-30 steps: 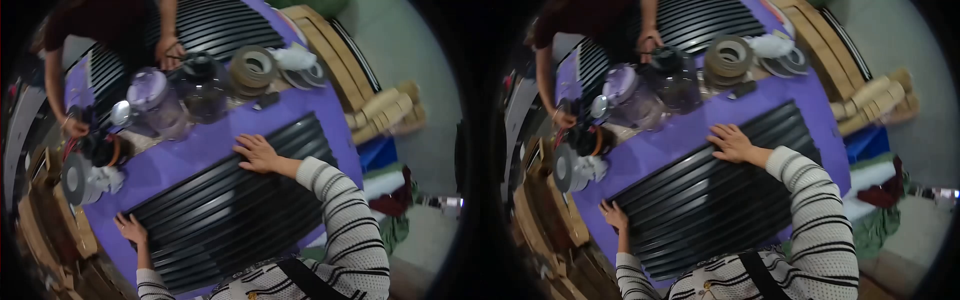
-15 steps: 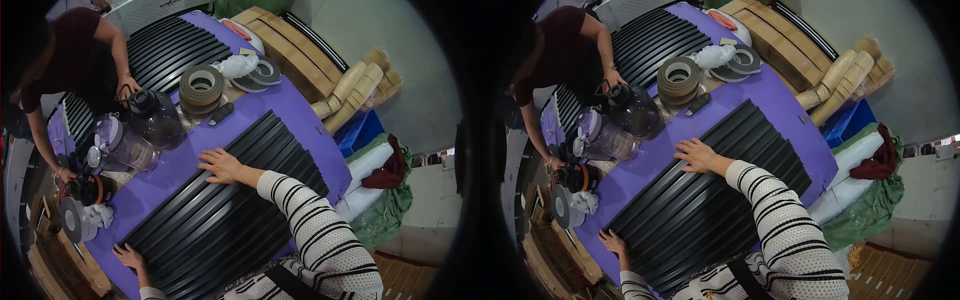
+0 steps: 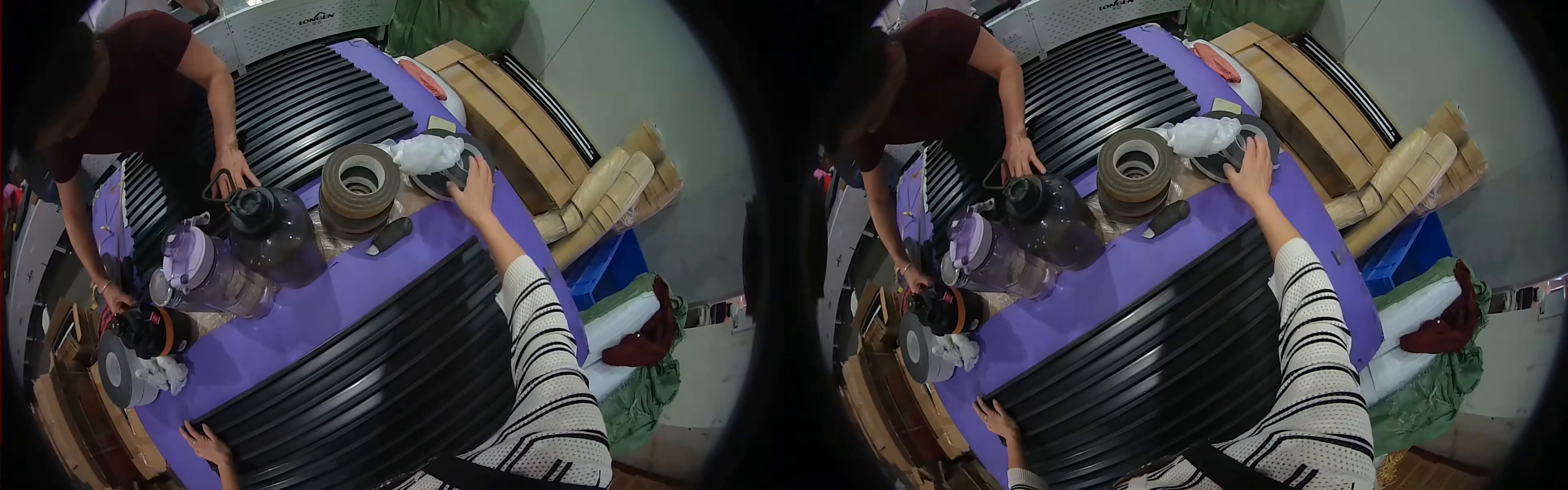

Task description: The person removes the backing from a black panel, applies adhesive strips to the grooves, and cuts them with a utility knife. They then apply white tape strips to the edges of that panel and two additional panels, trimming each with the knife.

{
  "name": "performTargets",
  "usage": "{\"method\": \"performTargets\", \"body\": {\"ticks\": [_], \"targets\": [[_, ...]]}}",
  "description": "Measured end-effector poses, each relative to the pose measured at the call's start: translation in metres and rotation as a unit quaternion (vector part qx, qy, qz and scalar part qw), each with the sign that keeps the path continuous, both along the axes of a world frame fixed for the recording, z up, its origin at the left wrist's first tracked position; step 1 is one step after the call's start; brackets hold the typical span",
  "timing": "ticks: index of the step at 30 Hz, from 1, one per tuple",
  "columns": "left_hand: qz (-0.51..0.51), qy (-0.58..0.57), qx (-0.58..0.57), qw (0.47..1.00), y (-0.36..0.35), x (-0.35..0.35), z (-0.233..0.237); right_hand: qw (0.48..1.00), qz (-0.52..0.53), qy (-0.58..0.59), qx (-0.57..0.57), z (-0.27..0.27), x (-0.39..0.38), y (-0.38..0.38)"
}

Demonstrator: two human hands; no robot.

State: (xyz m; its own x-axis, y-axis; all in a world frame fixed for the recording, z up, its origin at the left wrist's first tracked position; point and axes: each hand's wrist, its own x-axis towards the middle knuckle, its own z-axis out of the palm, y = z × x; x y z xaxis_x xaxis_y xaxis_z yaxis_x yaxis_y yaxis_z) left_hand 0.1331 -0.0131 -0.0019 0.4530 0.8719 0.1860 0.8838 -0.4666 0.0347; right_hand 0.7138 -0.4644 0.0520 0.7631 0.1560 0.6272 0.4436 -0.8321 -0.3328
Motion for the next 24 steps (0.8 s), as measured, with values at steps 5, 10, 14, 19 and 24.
{"method": "performTargets", "body": {"ticks": [5, 10, 14, 19, 24], "targets": [[0.000, 0.004, 0.017, 1.000, 0.007, -0.004, -0.006, 0.960, -0.009, 0.172, -0.221, -0.008, 0.028, 0.006], [-0.030, -0.030, 0.011, 0.999, 0.008, -0.008, -0.009, 0.910, 0.023, 0.277, -0.307, 0.008, 0.034, 0.010], [-0.035, -0.026, 0.027, 0.999, 0.012, -0.014, -0.010, 0.922, 0.087, 0.248, -0.283, 0.009, 0.028, 0.008], [-0.025, -0.023, 0.022, 0.999, 0.012, -0.010, -0.008, 0.911, 0.041, 0.284, -0.296, 0.025, 0.018, 0.007], [-0.028, -0.033, 0.017, 0.999, 0.006, -0.006, -0.005, 0.863, 0.034, 0.342, -0.371, 0.079, 0.003, -0.014]]}}
